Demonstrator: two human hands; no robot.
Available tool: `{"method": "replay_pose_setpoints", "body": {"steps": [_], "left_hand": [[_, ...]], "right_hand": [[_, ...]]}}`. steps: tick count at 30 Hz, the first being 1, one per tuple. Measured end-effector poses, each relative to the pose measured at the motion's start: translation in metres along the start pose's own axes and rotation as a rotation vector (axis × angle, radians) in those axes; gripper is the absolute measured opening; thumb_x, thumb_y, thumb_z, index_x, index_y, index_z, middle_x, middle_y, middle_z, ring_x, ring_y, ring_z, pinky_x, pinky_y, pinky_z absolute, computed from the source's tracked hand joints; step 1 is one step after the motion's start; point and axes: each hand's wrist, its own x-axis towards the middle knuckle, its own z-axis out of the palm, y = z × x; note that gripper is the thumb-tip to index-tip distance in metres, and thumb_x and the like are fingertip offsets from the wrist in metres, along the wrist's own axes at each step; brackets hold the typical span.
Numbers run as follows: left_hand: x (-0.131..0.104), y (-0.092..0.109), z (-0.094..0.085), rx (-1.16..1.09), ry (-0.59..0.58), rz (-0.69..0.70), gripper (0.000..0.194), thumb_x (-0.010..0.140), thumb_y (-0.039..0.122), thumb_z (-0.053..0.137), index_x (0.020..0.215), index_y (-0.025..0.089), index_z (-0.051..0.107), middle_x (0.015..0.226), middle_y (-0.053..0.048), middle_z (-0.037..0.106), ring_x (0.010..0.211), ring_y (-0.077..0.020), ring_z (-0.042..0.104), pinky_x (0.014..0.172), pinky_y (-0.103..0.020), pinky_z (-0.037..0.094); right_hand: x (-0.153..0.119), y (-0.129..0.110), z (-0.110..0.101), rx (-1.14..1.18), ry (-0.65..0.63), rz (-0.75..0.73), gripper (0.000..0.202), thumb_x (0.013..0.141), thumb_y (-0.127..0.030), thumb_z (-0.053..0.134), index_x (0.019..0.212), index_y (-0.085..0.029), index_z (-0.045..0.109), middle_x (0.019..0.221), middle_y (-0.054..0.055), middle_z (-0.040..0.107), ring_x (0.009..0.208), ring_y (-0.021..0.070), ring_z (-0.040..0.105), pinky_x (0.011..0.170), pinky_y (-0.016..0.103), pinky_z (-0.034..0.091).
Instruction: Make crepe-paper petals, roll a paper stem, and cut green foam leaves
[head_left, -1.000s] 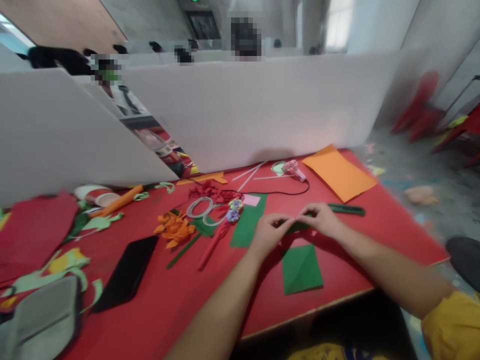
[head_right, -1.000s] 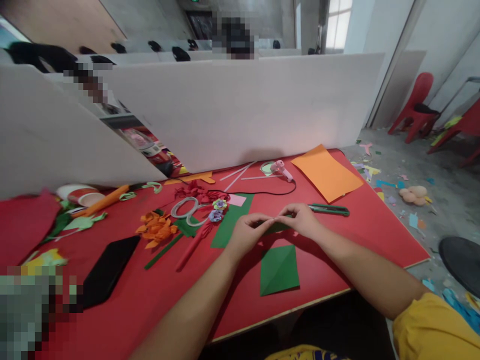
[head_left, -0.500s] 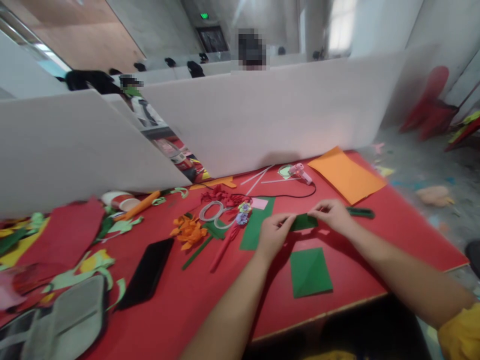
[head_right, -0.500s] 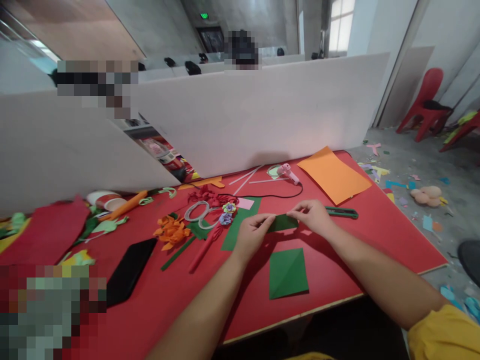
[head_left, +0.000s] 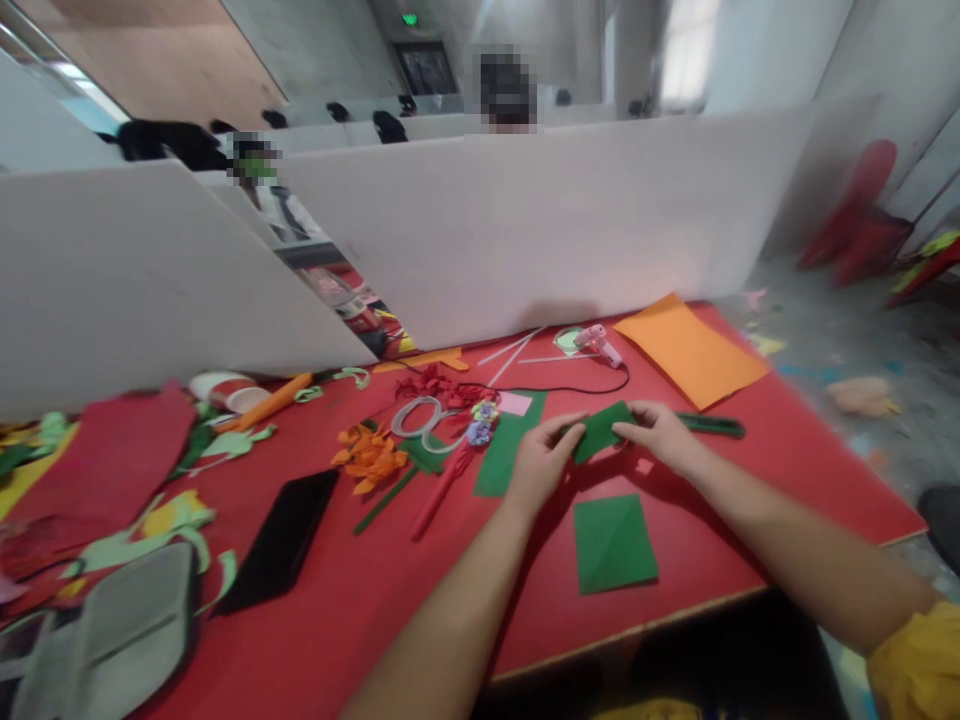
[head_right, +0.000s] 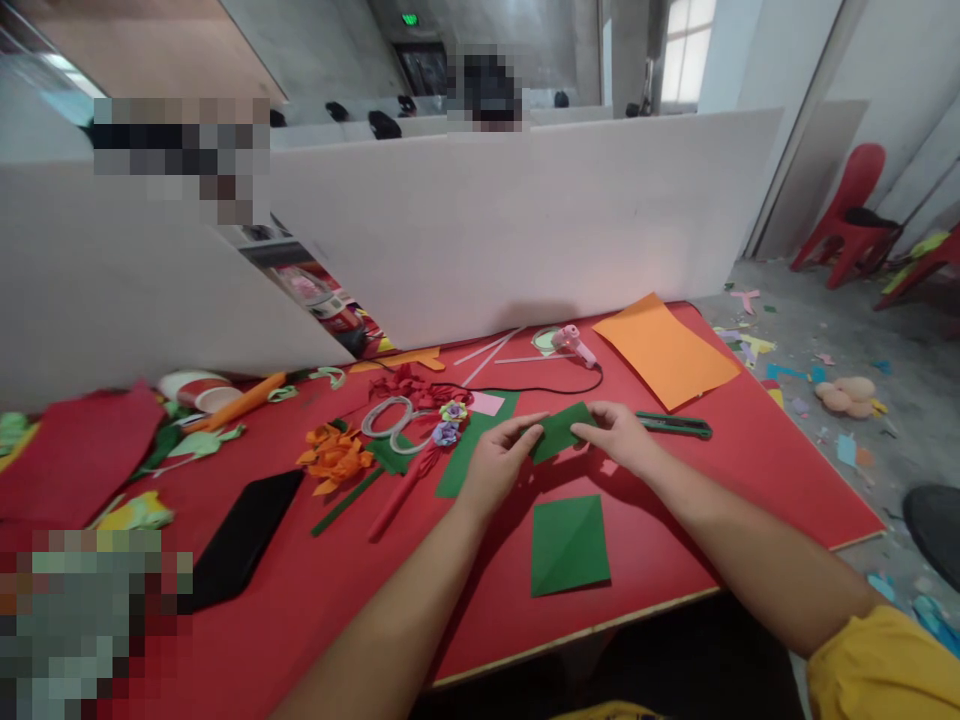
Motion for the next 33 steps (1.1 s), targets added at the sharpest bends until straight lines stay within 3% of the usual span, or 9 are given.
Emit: {"method": "replay_pose_setpoints", "body": {"steps": [4, 6, 10, 13, 17, 23, 29, 33], "left_hand": [[-0.003, 0.001, 0.001, 0.050, -0.042, -0.053, 0.055, 0.085, 0.050, 0.081, 0.129, 0.017, 0.076, 0.090, -0.007, 0.080, 0.061, -0.0163, 0.067, 0.059, -0.028, 0.054], [-0.005, 0.002, 0.003, 0.096, -0.046, -0.045, 0.048, 0.085, 0.049, 0.081, 0.120, 0.017, 0.076, 0.080, -0.003, 0.076, 0.054, -0.0138, 0.061, 0.054, -0.026, 0.049], [-0.007, 0.005, 0.004, 0.141, -0.078, 0.029, 0.029, 0.087, 0.047, 0.078, 0.092, 0.018, 0.078, 0.082, -0.005, 0.077, 0.073, -0.0189, 0.070, 0.070, -0.029, 0.055], [-0.007, 0.009, 0.002, 0.107, -0.092, 0.023, 0.033, 0.087, 0.049, 0.078, 0.097, 0.019, 0.081, 0.096, -0.009, 0.081, 0.088, -0.0243, 0.074, 0.081, -0.034, 0.058], [-0.008, 0.012, -0.001, -0.024, -0.194, -0.095, 0.048, 0.089, 0.062, 0.073, 0.109, 0.020, 0.084, 0.111, -0.014, 0.082, 0.099, -0.0290, 0.077, 0.084, -0.037, 0.060], [-0.005, 0.010, -0.001, 0.070, -0.344, -0.071, 0.044, 0.087, 0.054, 0.079, 0.110, 0.017, 0.084, 0.107, -0.014, 0.084, 0.103, -0.0310, 0.077, 0.096, -0.042, 0.057], [-0.003, 0.008, -0.002, 0.118, -0.236, -0.060, 0.034, 0.088, 0.048, 0.078, 0.104, 0.018, 0.082, 0.106, -0.013, 0.083, 0.097, -0.0279, 0.076, 0.088, -0.038, 0.057], [-0.004, 0.008, 0.002, 0.030, -0.241, -0.059, 0.033, 0.086, 0.046, 0.081, 0.106, 0.021, 0.081, 0.106, -0.010, 0.082, 0.098, -0.0258, 0.076, 0.091, -0.037, 0.057]], "right_hand": [[0.000, 0.000, -0.002, -0.006, 0.029, -0.009, 0.035, 0.074, -0.048, 0.089, 0.090, -0.019, 0.076, 0.077, 0.002, 0.075, 0.067, 0.0173, 0.066, 0.070, 0.032, 0.055], [0.000, 0.002, -0.002, -0.032, 0.045, -0.015, 0.033, 0.074, -0.047, 0.088, 0.088, -0.020, 0.075, 0.078, 0.003, 0.074, 0.069, 0.0177, 0.066, 0.070, 0.032, 0.055], [0.003, 0.007, -0.002, -0.049, 0.068, -0.022, 0.029, 0.072, -0.043, 0.088, 0.082, -0.021, 0.072, 0.076, 0.002, 0.074, 0.072, 0.0193, 0.067, 0.073, 0.034, 0.055], [0.005, 0.010, -0.003, -0.084, 0.089, -0.062, 0.022, 0.070, -0.038, 0.086, 0.078, -0.023, 0.071, 0.074, 0.001, 0.072, 0.071, 0.0191, 0.065, 0.074, 0.034, 0.054], [0.003, 0.009, -0.002, -0.180, 0.055, -0.114, 0.010, 0.070, -0.026, 0.076, 0.080, -0.025, 0.074, 0.079, 0.002, 0.074, 0.076, 0.0213, 0.068, 0.076, 0.036, 0.054], [-0.003, 0.004, -0.001, -0.358, 0.019, -0.246, 0.023, 0.068, -0.013, 0.064, 0.083, -0.025, 0.077, 0.083, 0.003, 0.075, 0.082, 0.0223, 0.068, 0.080, 0.036, 0.054], [-0.006, 0.002, -0.003, -0.203, -0.045, -0.138, 0.038, 0.077, -0.025, 0.081, 0.114, -0.029, 0.073, 0.111, 0.004, 0.077, 0.088, 0.0209, 0.072, 0.078, 0.037, 0.059], [-0.005, 0.004, 0.002, -0.093, -0.011, -0.059, 0.034, 0.078, -0.041, 0.087, 0.103, -0.025, 0.071, 0.092, 0.003, 0.077, 0.072, 0.0190, 0.072, 0.066, 0.035, 0.059]]}}
